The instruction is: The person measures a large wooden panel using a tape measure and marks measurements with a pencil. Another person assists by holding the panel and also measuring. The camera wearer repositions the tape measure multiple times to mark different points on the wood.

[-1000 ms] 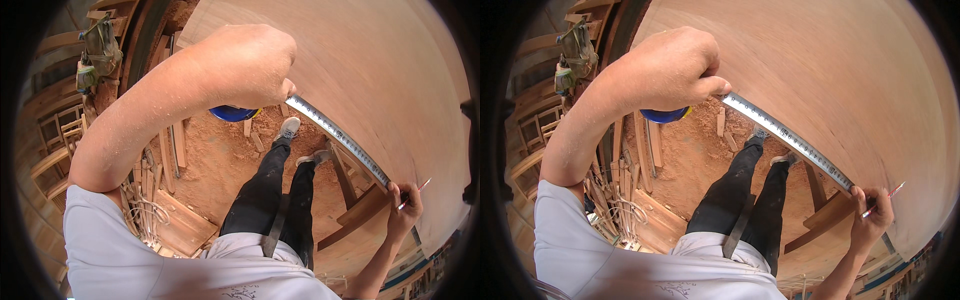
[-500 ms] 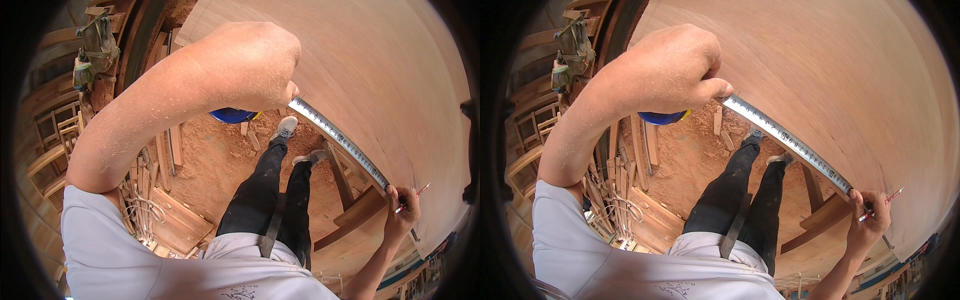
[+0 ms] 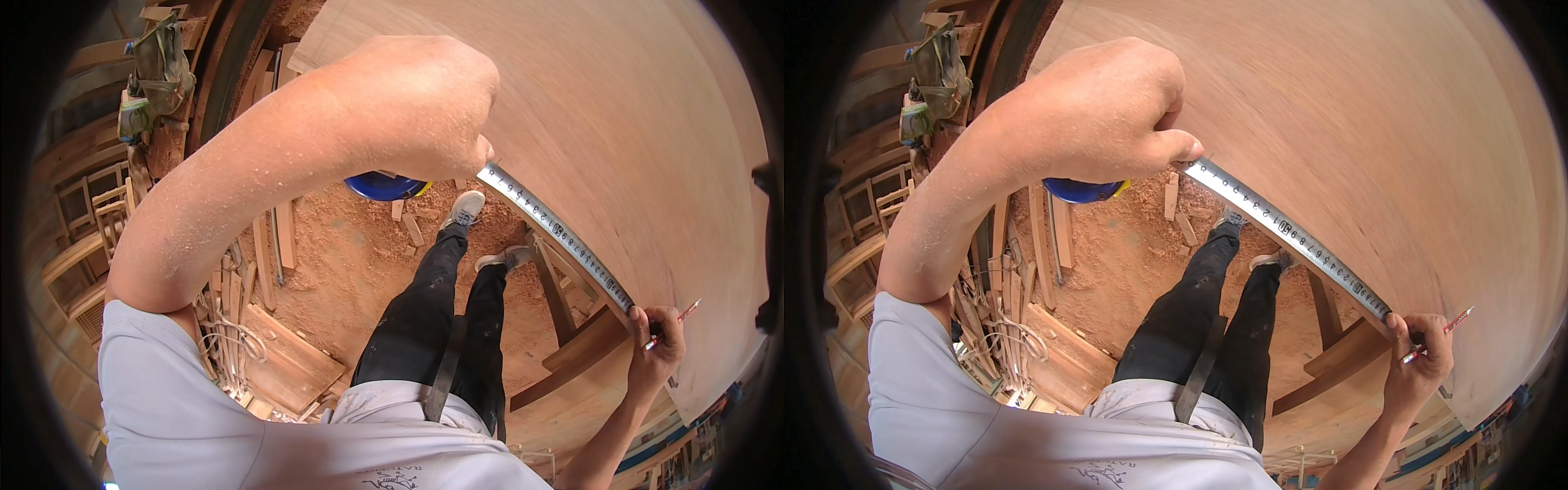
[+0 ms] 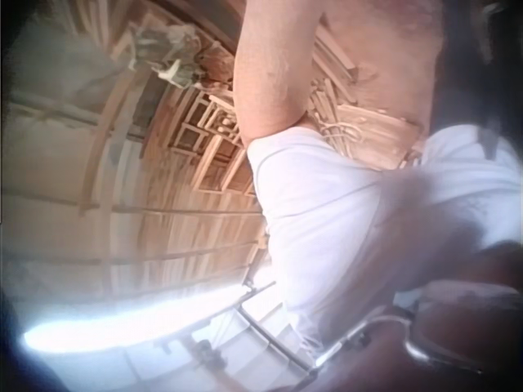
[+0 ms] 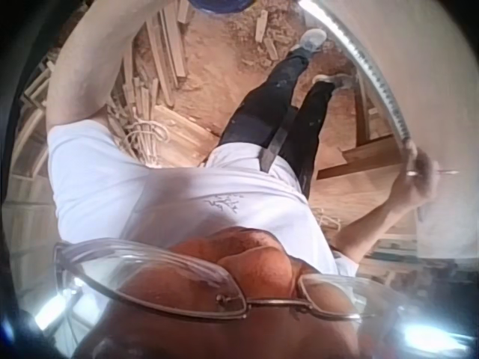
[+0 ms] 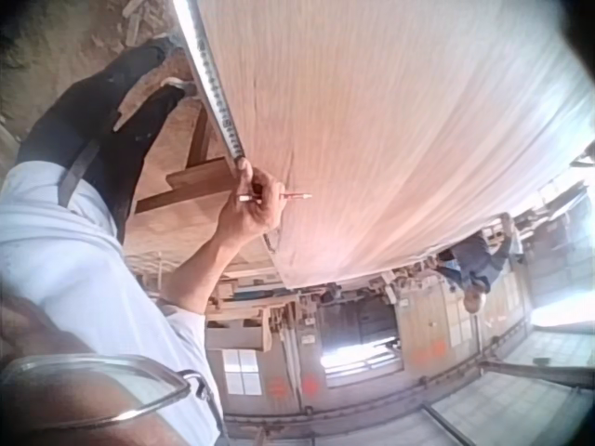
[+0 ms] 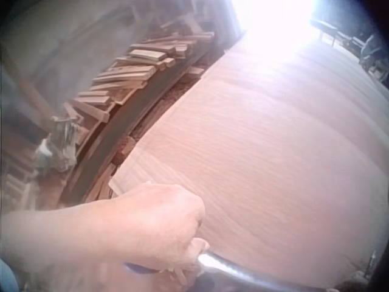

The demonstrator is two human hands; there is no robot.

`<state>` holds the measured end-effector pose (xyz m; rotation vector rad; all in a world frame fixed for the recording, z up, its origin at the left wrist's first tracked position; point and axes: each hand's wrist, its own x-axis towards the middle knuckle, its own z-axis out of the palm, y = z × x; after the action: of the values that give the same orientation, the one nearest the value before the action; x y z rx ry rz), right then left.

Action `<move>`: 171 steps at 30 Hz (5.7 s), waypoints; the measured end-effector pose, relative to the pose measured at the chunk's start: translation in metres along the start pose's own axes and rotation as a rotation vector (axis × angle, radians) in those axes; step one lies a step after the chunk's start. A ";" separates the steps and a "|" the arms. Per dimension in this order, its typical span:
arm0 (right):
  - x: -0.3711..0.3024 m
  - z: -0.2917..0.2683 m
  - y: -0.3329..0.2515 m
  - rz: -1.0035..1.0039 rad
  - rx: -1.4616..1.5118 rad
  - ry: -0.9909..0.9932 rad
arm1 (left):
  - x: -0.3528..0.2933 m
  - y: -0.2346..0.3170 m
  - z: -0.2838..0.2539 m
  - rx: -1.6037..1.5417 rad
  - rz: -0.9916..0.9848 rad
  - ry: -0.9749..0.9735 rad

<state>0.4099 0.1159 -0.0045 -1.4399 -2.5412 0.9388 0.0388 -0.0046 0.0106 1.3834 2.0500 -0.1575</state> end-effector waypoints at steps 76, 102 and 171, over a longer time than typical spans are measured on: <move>0.003 -0.002 0.002 0.053 0.006 -0.027 | -0.004 -0.002 0.003 0.018 0.050 0.066; -0.053 -0.073 0.079 -0.010 0.729 0.342 | 0.002 0.005 0.006 -0.253 -0.124 -0.064; -0.090 -0.108 0.202 -0.007 0.889 0.309 | 0.010 -0.039 0.003 -0.368 -0.188 -0.147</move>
<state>0.6498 0.1703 -0.0062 -1.1481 -1.5558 1.4372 0.0043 -0.0146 -0.0072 0.9288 1.9638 0.0374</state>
